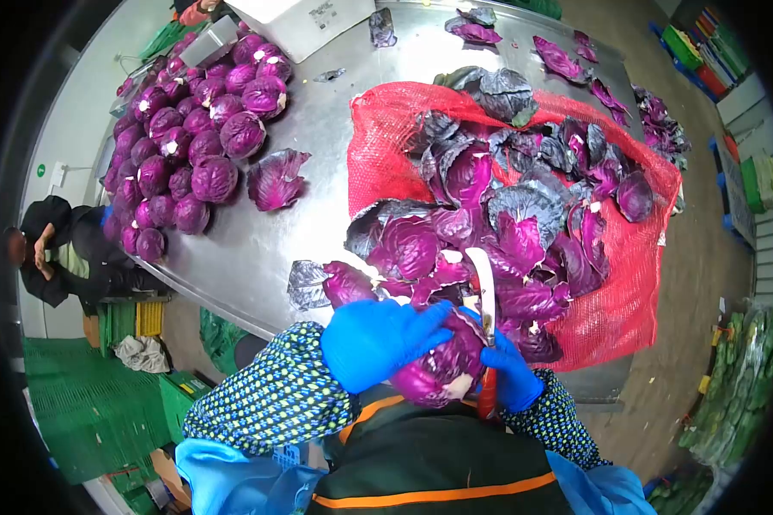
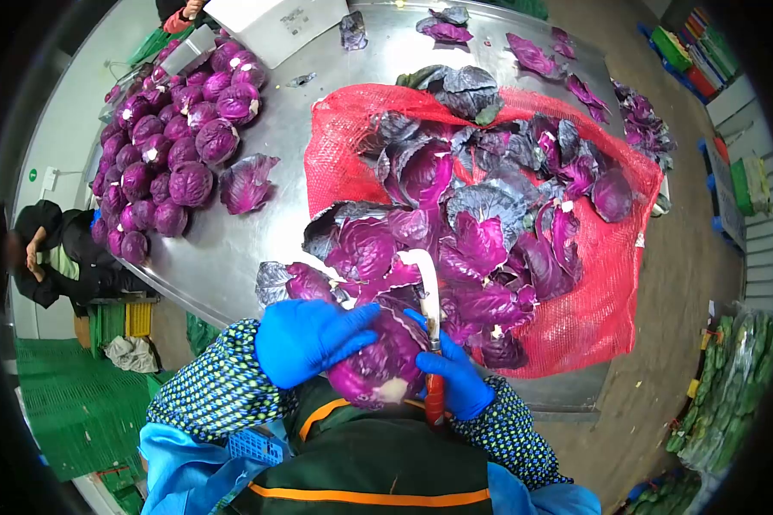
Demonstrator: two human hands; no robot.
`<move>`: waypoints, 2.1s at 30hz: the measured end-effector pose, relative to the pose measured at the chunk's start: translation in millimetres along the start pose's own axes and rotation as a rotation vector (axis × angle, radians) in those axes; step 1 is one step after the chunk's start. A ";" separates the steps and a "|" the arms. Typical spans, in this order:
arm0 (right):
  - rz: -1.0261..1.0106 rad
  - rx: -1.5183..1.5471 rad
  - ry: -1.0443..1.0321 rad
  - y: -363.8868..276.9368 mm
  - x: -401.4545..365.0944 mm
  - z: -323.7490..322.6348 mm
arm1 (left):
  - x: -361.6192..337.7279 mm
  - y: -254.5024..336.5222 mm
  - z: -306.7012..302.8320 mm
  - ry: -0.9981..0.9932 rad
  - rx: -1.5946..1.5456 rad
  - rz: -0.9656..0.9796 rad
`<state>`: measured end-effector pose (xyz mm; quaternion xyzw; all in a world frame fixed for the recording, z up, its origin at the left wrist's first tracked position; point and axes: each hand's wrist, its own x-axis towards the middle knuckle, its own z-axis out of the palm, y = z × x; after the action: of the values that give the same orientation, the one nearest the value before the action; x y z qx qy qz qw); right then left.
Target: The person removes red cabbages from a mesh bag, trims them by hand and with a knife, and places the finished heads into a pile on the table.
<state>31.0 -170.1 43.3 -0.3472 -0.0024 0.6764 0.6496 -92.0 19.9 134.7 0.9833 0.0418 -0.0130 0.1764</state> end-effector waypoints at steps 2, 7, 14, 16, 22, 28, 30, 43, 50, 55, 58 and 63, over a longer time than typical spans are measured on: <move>0.027 0.179 0.062 -0.8 -4.3 5.7 | 2.0 5.3 0.1 0.026 -0.158 -0.056; -0.168 -0.195 0.089 -3.8 -5.8 -4.4 | -6.8 19.1 16.4 -0.038 -0.598 -0.339; -0.065 -0.380 0.286 -4.8 -13.9 -0.2 | -7.2 6.0 25.9 -0.047 -0.027 -0.011; -0.114 -0.276 0.089 6.9 -9.5 -15.4 | -2.3 -8.7 21.0 -0.071 -0.048 0.050; -0.077 -0.006 0.121 12.6 -9.7 -12.0 | -0.8 14.8 11.2 -0.095 -0.482 -0.170; -0.184 -0.370 0.142 2.9 -7.6 -17.6 | 0.2 12.0 27.4 -0.175 -0.518 -0.217; -0.141 -0.375 0.171 -0.9 -11.3 -8.7 | -1.9 21.1 33.3 -0.134 -0.485 -0.235; -0.026 0.098 -0.047 17.6 -6.1 -20.6 | 19.3 -60.9 42.7 -0.032 -1.205 -0.621; -0.351 0.033 0.053 1.4 -13.5 -13.2 | -22.5 -4.5 79.8 0.239 -2.225 -0.702; -0.540 -0.430 0.064 3.5 -9.8 -10.2 | -43.1 37.2 108.7 0.422 -2.676 -0.555; -0.360 -0.323 0.471 7.2 -20.0 4.1 | -50.6 17.8 80.2 0.318 -2.265 -0.394; -0.319 -0.135 0.419 -33.7 -10.4 23.4 | -49.1 5.3 23.6 0.331 -1.152 -0.168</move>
<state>48.7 -163.5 81.2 -0.5173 0.0325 0.4771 0.7097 -140.7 2.9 116.3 0.7119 0.1465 0.1511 0.6700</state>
